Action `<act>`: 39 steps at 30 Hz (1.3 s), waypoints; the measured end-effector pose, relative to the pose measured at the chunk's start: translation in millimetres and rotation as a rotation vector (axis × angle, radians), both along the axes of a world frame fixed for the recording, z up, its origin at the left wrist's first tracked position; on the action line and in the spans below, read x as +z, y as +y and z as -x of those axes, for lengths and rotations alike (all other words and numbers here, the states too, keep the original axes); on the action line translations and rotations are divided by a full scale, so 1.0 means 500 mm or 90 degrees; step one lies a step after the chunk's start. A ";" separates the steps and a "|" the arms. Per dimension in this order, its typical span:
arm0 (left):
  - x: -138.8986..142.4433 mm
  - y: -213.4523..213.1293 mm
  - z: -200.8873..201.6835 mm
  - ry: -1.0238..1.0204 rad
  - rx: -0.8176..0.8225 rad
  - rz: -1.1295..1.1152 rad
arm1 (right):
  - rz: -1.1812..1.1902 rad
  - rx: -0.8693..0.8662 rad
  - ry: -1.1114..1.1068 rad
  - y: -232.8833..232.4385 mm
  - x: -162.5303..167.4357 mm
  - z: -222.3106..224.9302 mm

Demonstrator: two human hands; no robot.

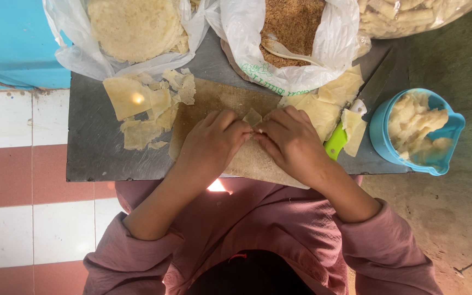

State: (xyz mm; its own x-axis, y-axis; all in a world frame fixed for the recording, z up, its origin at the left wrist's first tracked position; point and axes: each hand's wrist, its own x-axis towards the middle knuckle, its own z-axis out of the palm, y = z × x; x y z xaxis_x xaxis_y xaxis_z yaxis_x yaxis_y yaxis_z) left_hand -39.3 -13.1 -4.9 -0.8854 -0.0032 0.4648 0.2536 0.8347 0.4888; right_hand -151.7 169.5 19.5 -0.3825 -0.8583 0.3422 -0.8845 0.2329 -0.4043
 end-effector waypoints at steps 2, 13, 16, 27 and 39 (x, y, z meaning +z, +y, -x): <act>0.000 0.006 0.013 -0.047 0.037 -0.052 | -0.025 -0.047 -0.104 -0.007 -0.002 0.008; 0.020 0.011 0.030 -0.129 0.042 -0.088 | -0.034 -0.012 -0.033 -0.010 0.011 0.015; 0.013 0.012 0.019 -0.078 0.019 -0.037 | -0.049 -0.005 -0.075 -0.006 0.007 0.027; 0.002 0.023 0.006 0.015 0.056 0.334 | 0.004 -0.068 0.166 -0.001 -0.015 -0.011; -0.002 0.037 -0.004 -0.017 0.156 0.302 | -0.033 -0.091 0.211 -0.005 -0.023 -0.025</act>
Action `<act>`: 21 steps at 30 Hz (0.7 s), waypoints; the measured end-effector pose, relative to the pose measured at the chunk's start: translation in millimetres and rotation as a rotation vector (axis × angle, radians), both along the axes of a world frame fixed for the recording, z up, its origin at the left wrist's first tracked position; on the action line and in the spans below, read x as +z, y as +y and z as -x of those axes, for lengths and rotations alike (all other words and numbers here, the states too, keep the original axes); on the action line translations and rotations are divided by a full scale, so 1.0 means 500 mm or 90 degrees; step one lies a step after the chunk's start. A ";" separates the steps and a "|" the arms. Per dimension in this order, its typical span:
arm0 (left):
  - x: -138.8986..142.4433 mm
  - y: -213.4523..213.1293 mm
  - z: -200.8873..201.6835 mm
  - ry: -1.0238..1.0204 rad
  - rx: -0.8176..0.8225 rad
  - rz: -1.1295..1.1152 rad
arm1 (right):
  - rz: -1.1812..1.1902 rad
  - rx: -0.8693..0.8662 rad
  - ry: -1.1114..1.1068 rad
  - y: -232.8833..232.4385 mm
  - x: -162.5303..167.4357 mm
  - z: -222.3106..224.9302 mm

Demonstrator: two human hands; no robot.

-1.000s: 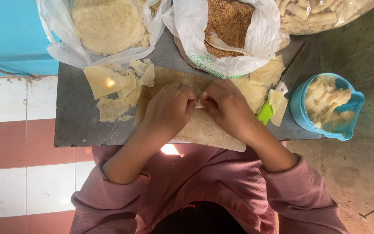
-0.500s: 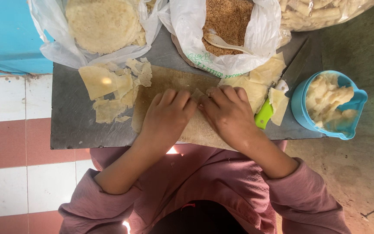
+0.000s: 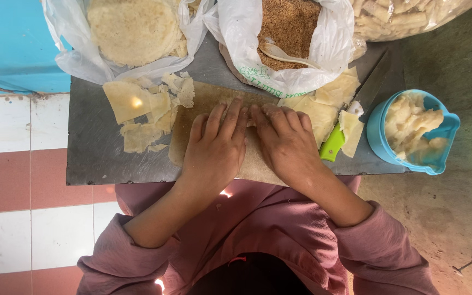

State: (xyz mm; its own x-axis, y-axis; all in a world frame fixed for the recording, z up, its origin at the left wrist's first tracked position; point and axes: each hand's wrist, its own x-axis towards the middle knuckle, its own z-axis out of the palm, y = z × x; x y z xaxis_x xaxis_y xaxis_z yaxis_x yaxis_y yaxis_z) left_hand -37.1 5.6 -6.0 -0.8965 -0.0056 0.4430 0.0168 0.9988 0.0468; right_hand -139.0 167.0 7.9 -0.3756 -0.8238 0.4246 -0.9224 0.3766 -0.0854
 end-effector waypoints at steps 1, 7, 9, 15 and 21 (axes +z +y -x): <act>-0.002 -0.003 0.000 0.002 -0.001 0.001 | 0.004 -0.008 -0.016 -0.001 0.001 0.000; 0.001 -0.021 0.010 -0.037 -0.001 -0.043 | -0.020 0.006 -0.025 -0.018 0.001 0.028; 0.004 -0.035 0.019 -0.032 0.033 -0.079 | -0.021 0.006 0.017 -0.025 0.000 0.034; 0.015 -0.106 -0.027 -0.007 0.206 -0.178 | 0.006 0.020 0.008 -0.041 0.010 0.043; 0.026 -0.153 -0.097 0.083 0.276 -0.209 | 0.006 0.060 0.053 -0.048 0.006 0.055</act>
